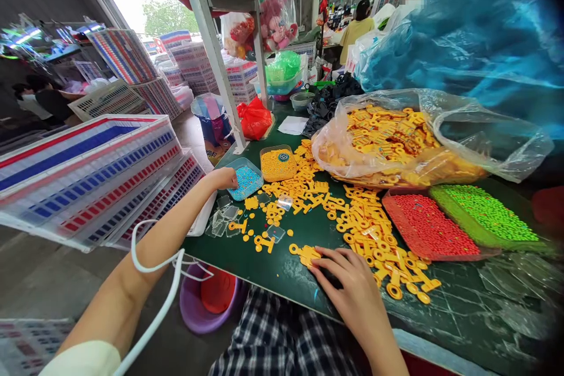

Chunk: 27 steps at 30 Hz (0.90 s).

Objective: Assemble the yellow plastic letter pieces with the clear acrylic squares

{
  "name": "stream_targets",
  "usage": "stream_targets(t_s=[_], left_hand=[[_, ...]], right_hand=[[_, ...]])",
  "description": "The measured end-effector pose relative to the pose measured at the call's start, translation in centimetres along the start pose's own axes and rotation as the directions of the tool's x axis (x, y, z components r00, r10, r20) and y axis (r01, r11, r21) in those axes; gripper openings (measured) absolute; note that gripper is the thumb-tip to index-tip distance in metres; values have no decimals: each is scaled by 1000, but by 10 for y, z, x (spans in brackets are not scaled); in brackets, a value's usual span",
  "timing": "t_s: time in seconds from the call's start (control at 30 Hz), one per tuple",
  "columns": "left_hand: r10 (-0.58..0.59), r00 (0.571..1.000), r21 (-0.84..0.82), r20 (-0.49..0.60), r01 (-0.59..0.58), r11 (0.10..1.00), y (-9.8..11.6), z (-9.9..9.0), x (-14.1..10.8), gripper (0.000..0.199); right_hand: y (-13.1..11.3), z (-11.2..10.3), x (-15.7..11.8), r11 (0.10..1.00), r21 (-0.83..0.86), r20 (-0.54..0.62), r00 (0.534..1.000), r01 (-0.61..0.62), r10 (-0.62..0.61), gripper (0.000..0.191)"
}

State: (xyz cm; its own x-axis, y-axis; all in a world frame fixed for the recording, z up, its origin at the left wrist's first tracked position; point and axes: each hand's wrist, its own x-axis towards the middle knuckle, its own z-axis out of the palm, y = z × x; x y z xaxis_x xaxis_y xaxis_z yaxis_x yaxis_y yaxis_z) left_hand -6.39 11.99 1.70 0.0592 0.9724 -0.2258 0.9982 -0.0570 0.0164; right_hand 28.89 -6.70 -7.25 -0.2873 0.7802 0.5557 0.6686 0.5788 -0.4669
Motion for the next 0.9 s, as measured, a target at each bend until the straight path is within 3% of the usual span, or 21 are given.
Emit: stream_targets(t_s=[0.13, 0.3, 0.43, 0.53, 0.63, 0.77, 0.9], left_hand=[[-50, 999, 17, 0, 50, 999, 0, -6, -6, 16], [-108, 979, -44, -175, 102, 994, -2, -14, -19, 26], [-124, 942, -106, -311, 95, 990, 12, -11, -33, 31], [-33, 907, -183, -419, -48, 982, 45, -2, -49, 30], [156, 825, -294, -542, -360, 885, 91, 13, -70, 31], [414, 778, -306, -473, -585, 751, 142, 33, -96, 35], [571, 746, -267, -342, -660, 702, 165, 52, -105, 32]], right_hand=[[-2, -1, 1, 1000, 3, -4, 1000, -14, 15, 29], [0, -2, 1, 999, 16, -2, 1000, -29, 29, 23], [2, -1, 0, 997, 13, -23, 997, -70, 70, 33], [1, -1, 0, 993, 19, -28, 993, -114, 114, 43], [-2, -5, 1, 987, 17, 0, 987, -158, 158, 48], [-6, -11, 5, 980, 4, 45, 979, -198, 198, 53], [-8, -14, 7, 975, 1, 59, 973, -223, 222, 52]])
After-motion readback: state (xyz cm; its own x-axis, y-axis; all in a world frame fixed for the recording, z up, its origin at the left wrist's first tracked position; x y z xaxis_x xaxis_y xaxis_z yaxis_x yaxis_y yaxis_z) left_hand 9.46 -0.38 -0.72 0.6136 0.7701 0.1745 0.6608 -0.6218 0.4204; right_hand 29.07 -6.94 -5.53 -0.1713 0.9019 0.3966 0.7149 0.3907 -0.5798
